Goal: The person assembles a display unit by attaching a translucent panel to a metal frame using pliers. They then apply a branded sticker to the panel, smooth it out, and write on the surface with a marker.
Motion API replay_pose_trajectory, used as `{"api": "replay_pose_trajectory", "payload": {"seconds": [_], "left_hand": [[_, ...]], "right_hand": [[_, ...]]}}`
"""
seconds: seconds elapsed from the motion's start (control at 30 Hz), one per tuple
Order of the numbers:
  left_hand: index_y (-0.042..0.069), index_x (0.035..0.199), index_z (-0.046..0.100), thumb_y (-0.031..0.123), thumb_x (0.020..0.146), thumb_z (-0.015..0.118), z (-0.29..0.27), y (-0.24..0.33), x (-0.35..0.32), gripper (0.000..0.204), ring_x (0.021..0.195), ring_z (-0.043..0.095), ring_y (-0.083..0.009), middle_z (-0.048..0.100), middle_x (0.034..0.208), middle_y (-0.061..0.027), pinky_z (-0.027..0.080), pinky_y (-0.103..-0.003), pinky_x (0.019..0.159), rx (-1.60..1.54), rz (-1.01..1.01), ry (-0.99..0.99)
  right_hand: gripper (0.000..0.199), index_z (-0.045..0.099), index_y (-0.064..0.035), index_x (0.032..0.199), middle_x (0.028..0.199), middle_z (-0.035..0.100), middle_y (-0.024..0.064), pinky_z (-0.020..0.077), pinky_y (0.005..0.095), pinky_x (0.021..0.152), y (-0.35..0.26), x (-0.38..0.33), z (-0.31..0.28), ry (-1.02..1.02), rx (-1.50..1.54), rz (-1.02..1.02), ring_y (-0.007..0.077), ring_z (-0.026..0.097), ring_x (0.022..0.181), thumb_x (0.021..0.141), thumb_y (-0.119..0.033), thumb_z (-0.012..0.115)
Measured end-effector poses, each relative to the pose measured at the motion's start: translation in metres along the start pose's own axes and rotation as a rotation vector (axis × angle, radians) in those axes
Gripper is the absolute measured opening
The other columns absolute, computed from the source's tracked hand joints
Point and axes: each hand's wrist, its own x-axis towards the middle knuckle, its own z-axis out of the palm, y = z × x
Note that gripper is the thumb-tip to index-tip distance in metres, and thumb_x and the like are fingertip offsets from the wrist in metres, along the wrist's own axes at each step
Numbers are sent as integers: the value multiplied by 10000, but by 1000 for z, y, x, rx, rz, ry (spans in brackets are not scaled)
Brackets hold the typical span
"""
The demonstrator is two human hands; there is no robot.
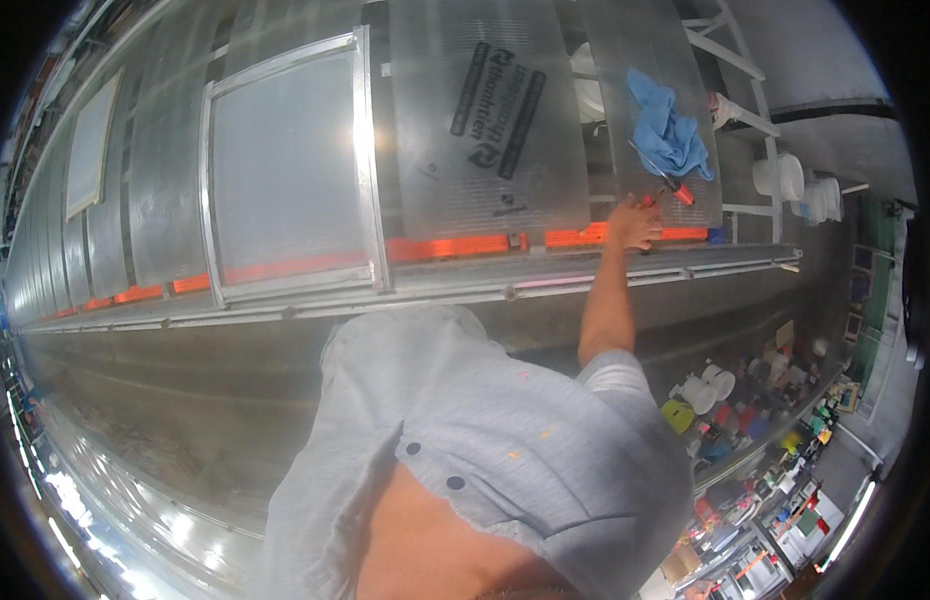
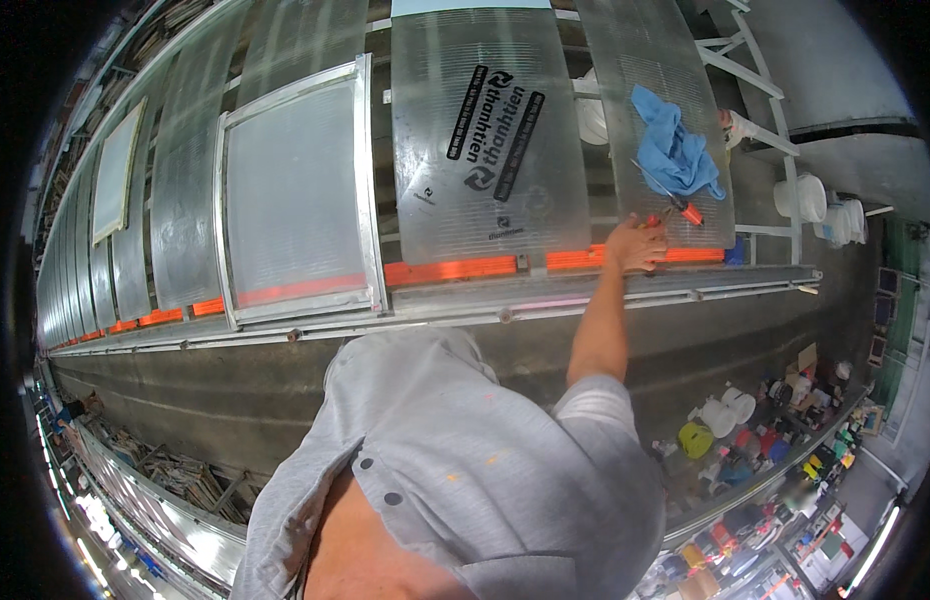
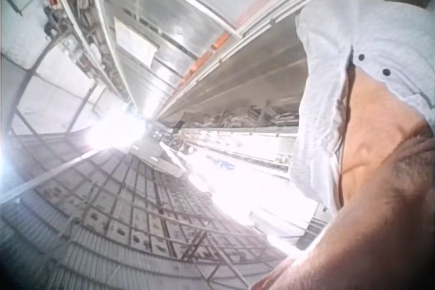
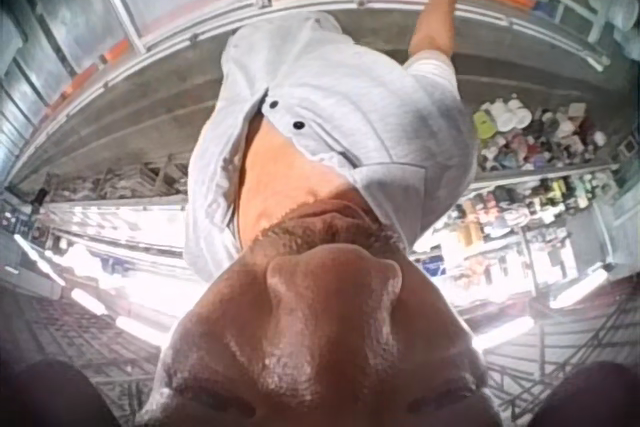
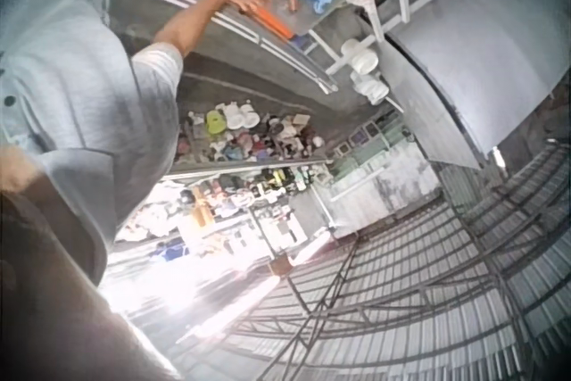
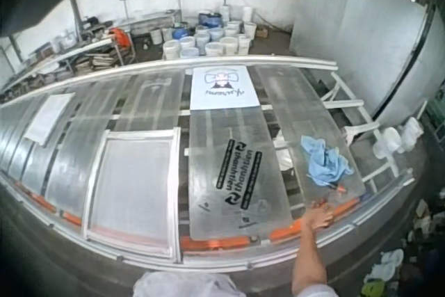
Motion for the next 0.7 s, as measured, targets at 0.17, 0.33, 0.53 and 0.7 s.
{"api": "replay_pose_trajectory", "payload": {"seconds": [0.17,0.33,0.53,0.7], "left_hand": [[-46,1002,691,325,890,620,10,14,-12,394,844,659,-266,707,913,-157,511,-399,804,20,11,20],[-48,1010,690,319,891,615,23,9,-21,394,848,659,-263,708,918,-156,511,-394,805,-2,11,51],[-50,1019,689,313,892,610,38,11,-22,393,853,659,-259,709,925,-154,511,-388,806,-22,17,50],[-52,1027,687,308,893,605,51,3,-33,393,857,659,-256,709,931,-153,511,-384,807,-49,-7,63]], "right_hand": [[293,678,-43,1058,1050,642,160,461,451,874,-23,-58,-29,-242,554,-417,331,588,1037,864,-262,668],[214,698,-18,957,848,700,135,510,388,749,-91,-92,-88,-599,748,-273,291,668,789,864,-210,686],[163,717,-6,924,782,691,62,495,310,669,-133,-69,-16,-884,1255,5,178,628,690,849,-147,688],[148,733,-2,895,761,680,46,485,292,668,-175,-20,16,-862,1178,-59,159,613,689,814,-119,692]]}}
